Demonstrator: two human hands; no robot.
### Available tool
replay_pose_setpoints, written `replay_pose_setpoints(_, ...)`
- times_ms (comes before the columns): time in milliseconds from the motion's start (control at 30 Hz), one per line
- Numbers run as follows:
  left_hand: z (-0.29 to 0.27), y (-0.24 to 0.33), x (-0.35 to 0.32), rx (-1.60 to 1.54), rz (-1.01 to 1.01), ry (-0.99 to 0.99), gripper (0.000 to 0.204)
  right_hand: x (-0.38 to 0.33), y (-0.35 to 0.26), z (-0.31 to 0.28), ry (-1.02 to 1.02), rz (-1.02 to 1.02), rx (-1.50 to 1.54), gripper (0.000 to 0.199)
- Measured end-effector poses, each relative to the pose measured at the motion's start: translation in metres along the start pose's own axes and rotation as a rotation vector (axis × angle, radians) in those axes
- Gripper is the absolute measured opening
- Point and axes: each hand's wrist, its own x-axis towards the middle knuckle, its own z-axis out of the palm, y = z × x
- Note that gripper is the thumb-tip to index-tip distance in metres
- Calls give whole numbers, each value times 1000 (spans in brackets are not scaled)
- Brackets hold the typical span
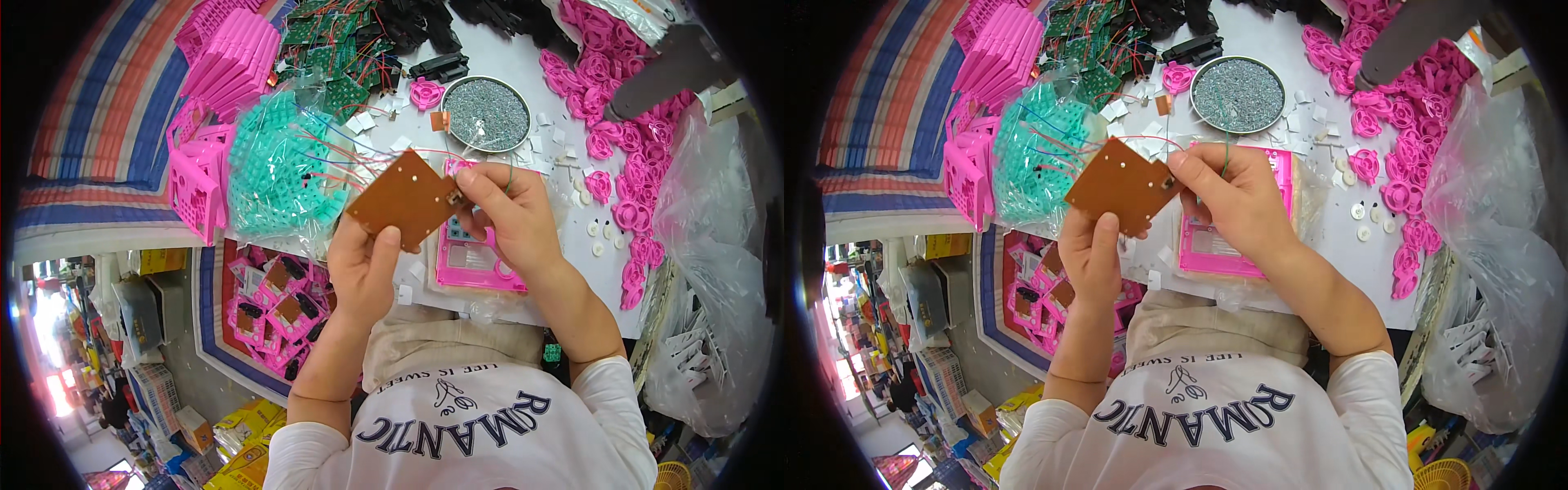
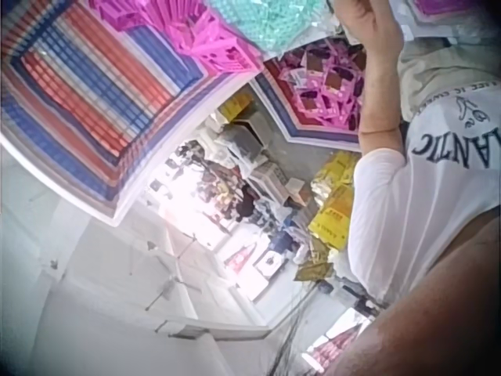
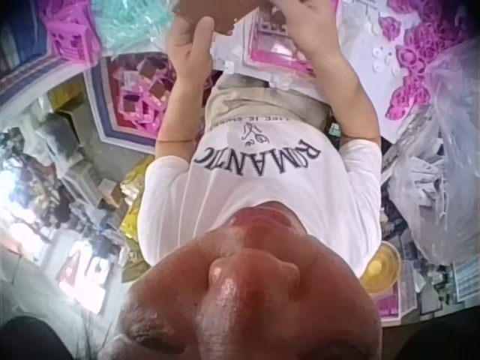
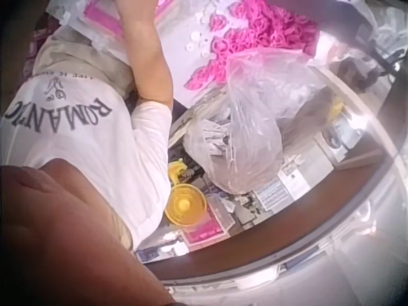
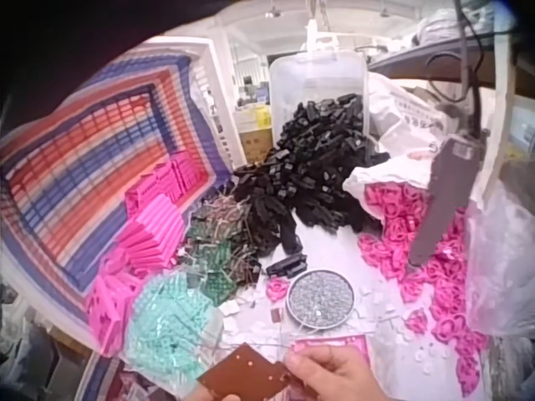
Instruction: Assembling toy components and sealing them in pink plastic packaging using an electric screwdriver.
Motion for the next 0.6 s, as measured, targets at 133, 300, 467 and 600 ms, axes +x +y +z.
replay_pose_setpoints(133,-3,-2,0,-86,33,-51,40,6,12,3,-69,-251,-101,15)
replay_pose_setpoints(300,3,4,8,-248,-143,-89,48,-11,-8,8,-93,-102,-163,12)
replay_pose_setpoints(467,7,6,11,-171,-171,-8,47,-18,-10,15,304,-214,1,13)
replay_pose_setpoints(600,-10,15,12,-102,-171,25,44,-72,-26,-39,-149,-139,368,23)
